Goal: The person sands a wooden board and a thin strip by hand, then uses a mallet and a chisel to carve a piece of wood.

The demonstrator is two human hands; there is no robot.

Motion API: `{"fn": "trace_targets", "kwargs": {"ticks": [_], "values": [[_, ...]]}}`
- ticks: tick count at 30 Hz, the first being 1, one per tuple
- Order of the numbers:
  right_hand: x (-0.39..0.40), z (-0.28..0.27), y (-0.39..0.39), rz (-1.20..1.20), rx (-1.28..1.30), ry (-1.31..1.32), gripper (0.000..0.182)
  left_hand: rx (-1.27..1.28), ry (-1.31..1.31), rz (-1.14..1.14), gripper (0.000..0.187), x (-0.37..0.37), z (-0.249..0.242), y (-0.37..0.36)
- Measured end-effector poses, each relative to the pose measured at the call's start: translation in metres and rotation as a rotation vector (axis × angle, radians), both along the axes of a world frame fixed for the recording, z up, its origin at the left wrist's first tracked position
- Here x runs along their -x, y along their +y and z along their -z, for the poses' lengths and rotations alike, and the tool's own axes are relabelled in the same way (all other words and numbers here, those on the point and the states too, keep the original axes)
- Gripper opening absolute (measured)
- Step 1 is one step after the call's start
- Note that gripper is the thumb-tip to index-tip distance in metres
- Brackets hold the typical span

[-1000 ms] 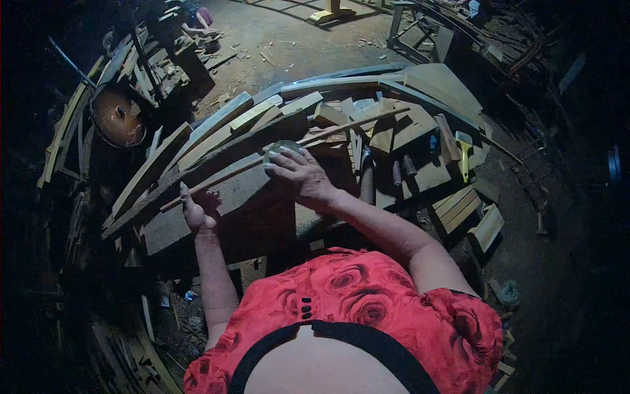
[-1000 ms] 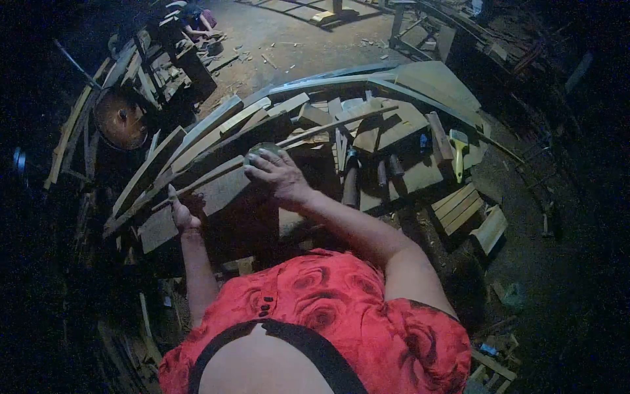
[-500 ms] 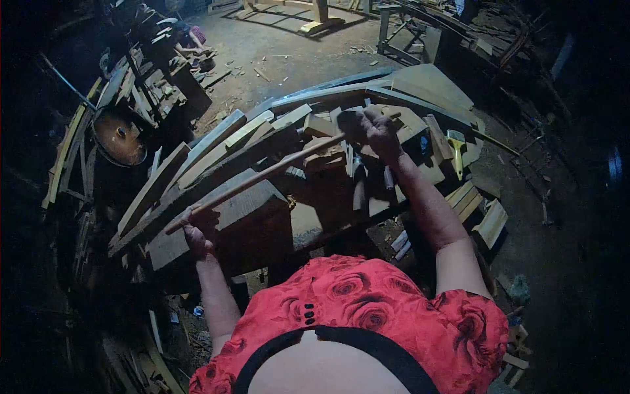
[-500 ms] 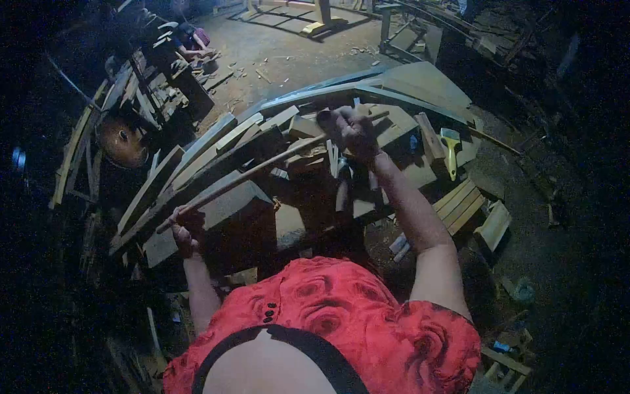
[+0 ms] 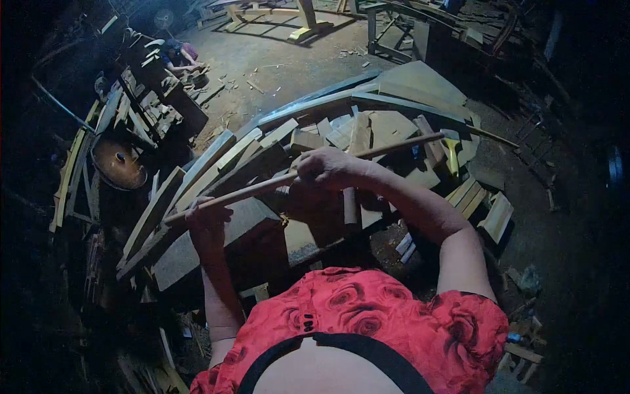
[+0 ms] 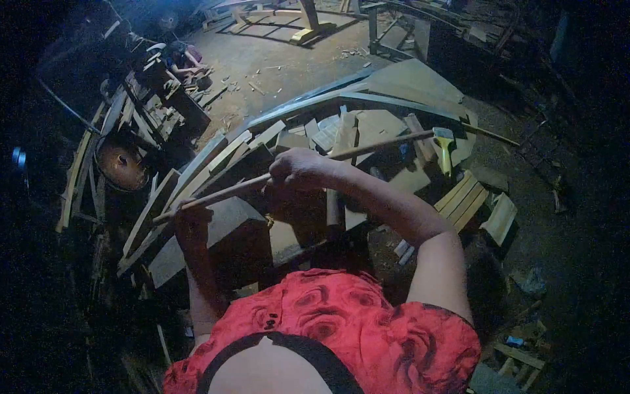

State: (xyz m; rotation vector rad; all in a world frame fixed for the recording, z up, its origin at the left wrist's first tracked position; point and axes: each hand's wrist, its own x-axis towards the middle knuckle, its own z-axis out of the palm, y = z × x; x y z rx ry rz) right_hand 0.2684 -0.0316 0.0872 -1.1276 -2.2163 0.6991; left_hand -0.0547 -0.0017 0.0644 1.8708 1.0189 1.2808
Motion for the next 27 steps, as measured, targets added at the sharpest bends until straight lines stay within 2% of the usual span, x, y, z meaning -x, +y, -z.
{"fn": "trace_targets", "kwargs": {"ticks": [1,3,5,7,8,9,10,11,12,13,15,17,24,27], "values": [[-0.006,0.002,0.002,-0.013,0.096,0.04,0.021,-0.002,-0.002,-0.001,0.041,-0.003,0.002,0.004],[-0.016,-0.003,0.001,-0.024,0.079,0.094,0.021,0.38,-0.674,0.407,0.043,-0.011,0.008,0.015],[-0.03,-0.006,0.005,-0.026,0.063,0.147,0.021,0.374,-0.701,0.354,0.042,-0.042,-0.003,0.006],[-0.052,-0.009,0.018,-0.031,0.32,0.48,0.017,0.37,-0.728,0.303,0.041,-0.057,-0.001,0.009],[-0.068,-0.007,0.035,0.051,0.106,0.356,0.019,0.299,-0.381,0.173,0.042,-0.053,0.01,0.011],[-0.089,-0.013,0.046,0.019,0.37,0.556,0.017,0.223,-0.036,0.04,0.044,-0.048,0.022,0.013],[-0.11,-0.021,0.058,0.155,0.428,0.474,0.016,0.223,-0.041,0.036,0.044,-0.044,0.032,0.013],[-0.135,-0.018,0.073,0.171,0.255,0.46,0.015,0.095,0.286,-0.037,0.046,-0.038,0.044,0.012],[-0.153,-0.026,0.081,0.263,0.304,0.49,0.015,-0.03,0.613,-0.112,0.049,-0.035,0.052,0.011],[-0.17,-0.032,0.084,0.359,0.27,0.462,0.02,-0.111,0.702,-0.135,0.055,-0.039,0.049,0.006],[-0.235,-0.015,0.127,0.376,-0.108,0.069,0.025,-0.107,0.723,-0.159,0.055,-0.046,0.047,0.008],[-0.27,-0.012,0.139,0.544,0.108,0.154,0.026,-0.102,0.737,-0.189,0.054,-0.05,0.047,0.01],[-0.386,0.053,0.186,0.664,0.011,0.164,0.021,-0.097,0.835,-0.204,0.057,-0.059,0.036,0.011],[-0.417,0.068,0.198,0.68,0.004,0.262,0.019,-0.085,0.844,-0.203,0.059,-0.059,0.037,0.013]]}}
